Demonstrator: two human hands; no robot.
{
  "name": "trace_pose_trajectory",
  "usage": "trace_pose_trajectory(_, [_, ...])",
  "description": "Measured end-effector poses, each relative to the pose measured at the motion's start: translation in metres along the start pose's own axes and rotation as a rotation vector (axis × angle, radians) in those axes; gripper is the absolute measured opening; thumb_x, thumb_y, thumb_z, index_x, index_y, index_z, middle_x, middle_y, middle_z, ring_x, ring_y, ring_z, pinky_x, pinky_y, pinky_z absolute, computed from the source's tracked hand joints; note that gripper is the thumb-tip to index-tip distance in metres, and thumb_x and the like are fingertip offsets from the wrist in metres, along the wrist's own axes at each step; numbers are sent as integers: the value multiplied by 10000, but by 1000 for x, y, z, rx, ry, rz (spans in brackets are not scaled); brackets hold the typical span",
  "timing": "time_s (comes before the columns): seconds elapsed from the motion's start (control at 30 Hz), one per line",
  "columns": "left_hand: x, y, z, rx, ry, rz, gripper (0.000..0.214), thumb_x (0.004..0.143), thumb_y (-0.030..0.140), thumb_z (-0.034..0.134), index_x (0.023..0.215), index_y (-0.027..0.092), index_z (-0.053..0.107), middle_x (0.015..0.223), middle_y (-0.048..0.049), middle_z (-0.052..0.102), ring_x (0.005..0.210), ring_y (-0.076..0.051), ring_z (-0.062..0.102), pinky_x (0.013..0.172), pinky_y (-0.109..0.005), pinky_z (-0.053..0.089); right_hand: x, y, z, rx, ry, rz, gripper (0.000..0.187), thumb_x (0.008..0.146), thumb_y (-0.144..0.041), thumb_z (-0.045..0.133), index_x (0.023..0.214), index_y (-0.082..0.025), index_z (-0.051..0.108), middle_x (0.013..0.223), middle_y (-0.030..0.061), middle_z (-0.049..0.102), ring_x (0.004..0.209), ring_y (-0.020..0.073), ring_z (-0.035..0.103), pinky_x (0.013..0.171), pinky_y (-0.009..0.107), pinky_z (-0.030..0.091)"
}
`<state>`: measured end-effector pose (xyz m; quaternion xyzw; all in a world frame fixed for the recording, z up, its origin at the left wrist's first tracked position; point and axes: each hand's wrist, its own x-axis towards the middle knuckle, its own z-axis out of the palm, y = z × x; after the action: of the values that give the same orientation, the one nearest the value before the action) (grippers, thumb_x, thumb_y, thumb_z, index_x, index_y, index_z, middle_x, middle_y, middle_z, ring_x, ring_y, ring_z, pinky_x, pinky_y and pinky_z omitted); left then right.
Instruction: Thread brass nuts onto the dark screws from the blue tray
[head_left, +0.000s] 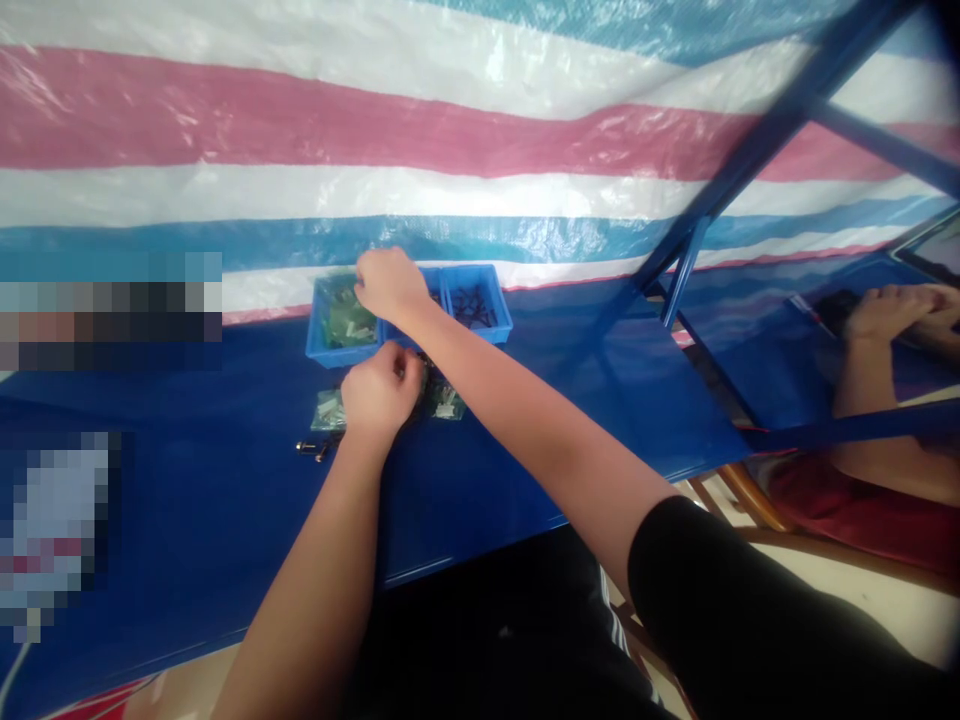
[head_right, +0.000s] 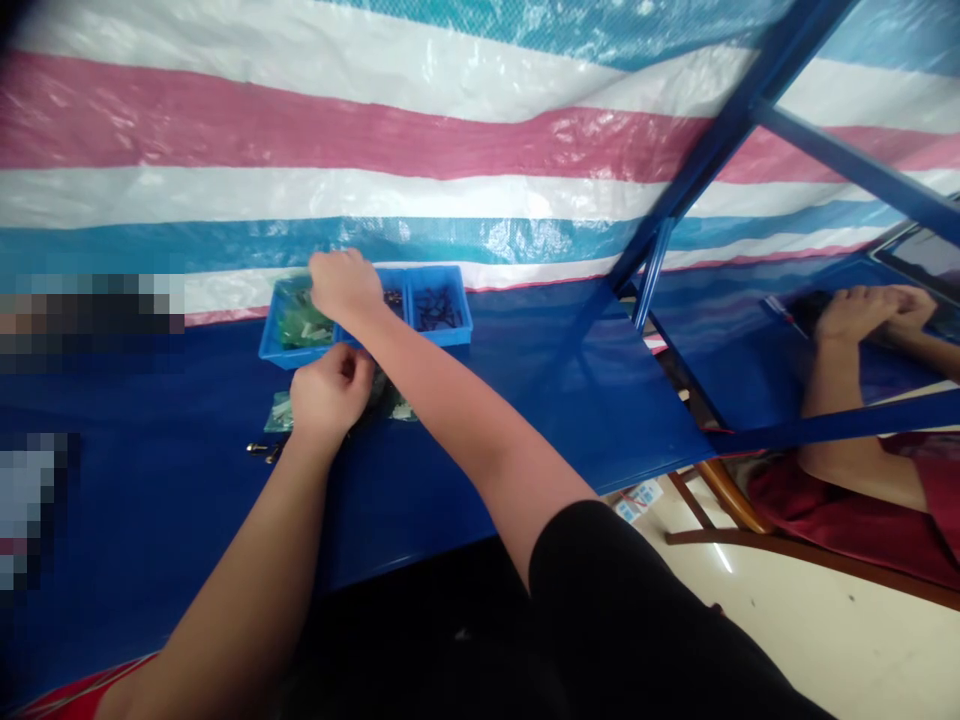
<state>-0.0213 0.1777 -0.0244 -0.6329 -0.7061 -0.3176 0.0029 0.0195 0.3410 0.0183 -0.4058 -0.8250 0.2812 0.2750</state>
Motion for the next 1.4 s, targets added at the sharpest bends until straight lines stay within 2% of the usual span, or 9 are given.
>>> trace_pose_trajectory(0.07, [0, -1, 0, -7, -26, 5, 263, 900, 397, 522, 736, 205, 595, 590, -32, 585, 495, -162, 484, 528, -280, 210, 17, -4, 14, -235, 9, 62, 105, 840, -61, 678, 829, -150, 624, 959, 99, 654, 1254, 362, 533, 1077, 571, 438])
trace_pose_trajectory(0.27, [0, -2, -1, -6, -114, 0, 214, 862, 408, 575, 827, 205, 630, 617, -48, 619, 502, -186, 507, 522, -284, 200, 29, -4, 38, -351, 18, 99, 52, 886, -130, 675, 846, -105, 653, 1020, 133, 684, 1255, 368, 535, 1064, 565, 437])
trace_pose_trajectory(0.37, [-1, 0, 0, -4, -102, -10, 236, 894, 421, 544, 824, 211, 624, 638, -47, 627, 526, -189, 521, 532, -287, 201, 28, 7, 34, -307, 102, 28, 150, 774, -195, 808, 829, -185, 668, 997, 142, 712, 1151, 354, 572, 1025, 560, 506])
trace_pose_trajectory(0.47, [-1, 3, 1, 0, -57, -9, 271, 922, 389, 502, 733, 208, 576, 587, -31, 570, 507, -169, 485, 536, -287, 198, 22, 17, 12, -219, 162, -14, 118, 837, -253, 754, 907, -191, 682, 1020, 132, 712, 1109, 328, 602, 1004, 539, 531])
trace_pose_trajectory(0.7, [-1, 12, -5, 25, -86, -59, 285, 931, 379, 477, 705, 209, 514, 588, -7, 538, 541, -153, 465, 558, -276, 220, -53, 19, -62, -153, 113, -22, 260, 970, -252, 556, 1173, -143, 677, 1091, 95, 724, 1065, 217, 651, 1010, 360, 488])
trace_pose_trajectory(0.8, [-1, 13, -7, 34, -70, -82, 283, 931, 384, 472, 720, 206, 532, 614, -11, 557, 560, -151, 474, 570, -274, 231, -106, 19, -75, -76, 40, -28, 262, 979, -261, 490, 1024, -160, 728, 1008, 56, 741, 920, 172, 668, 889, 300, 498])
trace_pose_trajectory(1.0, [-1, 10, -3, 16, -60, -93, 297, 937, 414, 474, 747, 208, 572, 614, -8, 566, 553, -148, 467, 575, -268, 250, -168, 32, -65, -156, -106, 36, 236, 910, -218, 545, 988, -212, 768, 908, 41, 752, 792, 188, 649, 750, 320, 459])
trace_pose_trajectory(1.2, [-2, 8, -1, -18, -48, -74, 307, 943, 424, 474, 768, 205, 599, 607, -8, 574, 556, -151, 491, 577, -267, 278, -168, 45, -49, -170, -126, 79, 244, 896, -330, 626, 1084, -229, 744, 893, 31, 748, 808, 194, 660, 696, 303, 445])
trace_pose_trajectory(1.4, [-2, 9, -2, -30, -43, -70, 310, 941, 430, 477, 767, 206, 602, 595, -6, 566, 559, -153, 500, 570, -261, 281, -167, 43, -44, -201, -94, 152, 219, 878, -426, 667, 892, -223, 747, 925, 39, 750, 823, 196, 659, 670, 298, 438])
